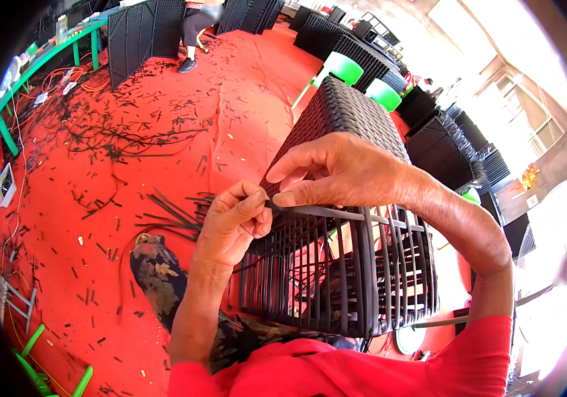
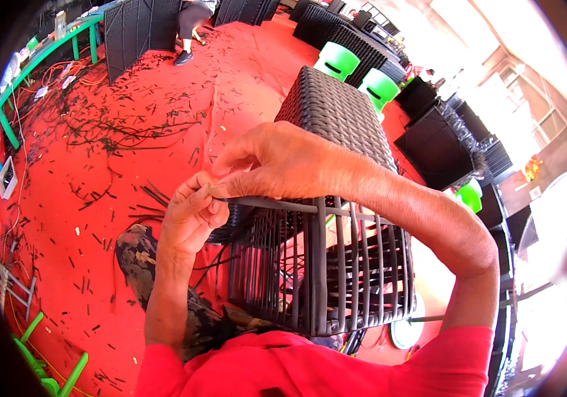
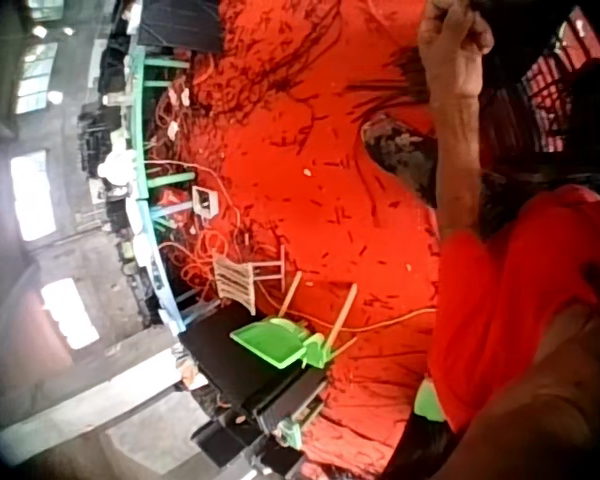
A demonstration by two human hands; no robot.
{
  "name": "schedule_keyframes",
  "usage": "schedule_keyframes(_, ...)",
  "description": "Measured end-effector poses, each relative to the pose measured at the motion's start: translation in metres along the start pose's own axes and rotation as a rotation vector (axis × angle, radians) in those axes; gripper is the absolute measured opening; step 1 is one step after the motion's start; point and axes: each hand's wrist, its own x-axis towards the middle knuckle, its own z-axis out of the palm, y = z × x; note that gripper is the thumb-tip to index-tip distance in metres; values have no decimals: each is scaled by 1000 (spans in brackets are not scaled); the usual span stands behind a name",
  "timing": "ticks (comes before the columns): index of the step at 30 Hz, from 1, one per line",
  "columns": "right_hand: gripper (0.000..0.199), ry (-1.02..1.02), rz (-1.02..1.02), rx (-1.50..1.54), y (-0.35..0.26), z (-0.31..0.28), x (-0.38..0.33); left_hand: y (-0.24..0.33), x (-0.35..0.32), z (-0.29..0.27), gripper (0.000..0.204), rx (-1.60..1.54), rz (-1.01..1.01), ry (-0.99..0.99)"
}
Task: The person weaves a black wicker bench by threading strips of material through the frame by hand.
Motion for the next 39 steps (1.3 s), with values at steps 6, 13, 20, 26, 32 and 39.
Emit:
schedule_keyframes(6, 22, 52, 48, 45, -8, 6, -4, -1, 5, 7, 17, 53, 117, 31)
schedule_keyframes(13, 22, 154, 56, -242, -11, -26, -22, -33, 1, 10, 29, 327, -229, -193)
schedule_keyframes(20, 11, 24, 83, -758, -31, -26, -45, -54, 5, 27, 45, 331, -400, -290)
schedule_keyframes(26, 14, -18, 62, -910, -30, -11, -35, -54, 7, 21, 46, 214, -456, -361)
schedule_keyframes(32, 13, -31, 8, -886, -16, -12, -35, -70, 10, 12, 25, -85, -397, -213)
schedule_keyframes(39, 14, 171, -177, -928, -12, -3, -25, -73, 7, -35, 17, -19, -388, -19)
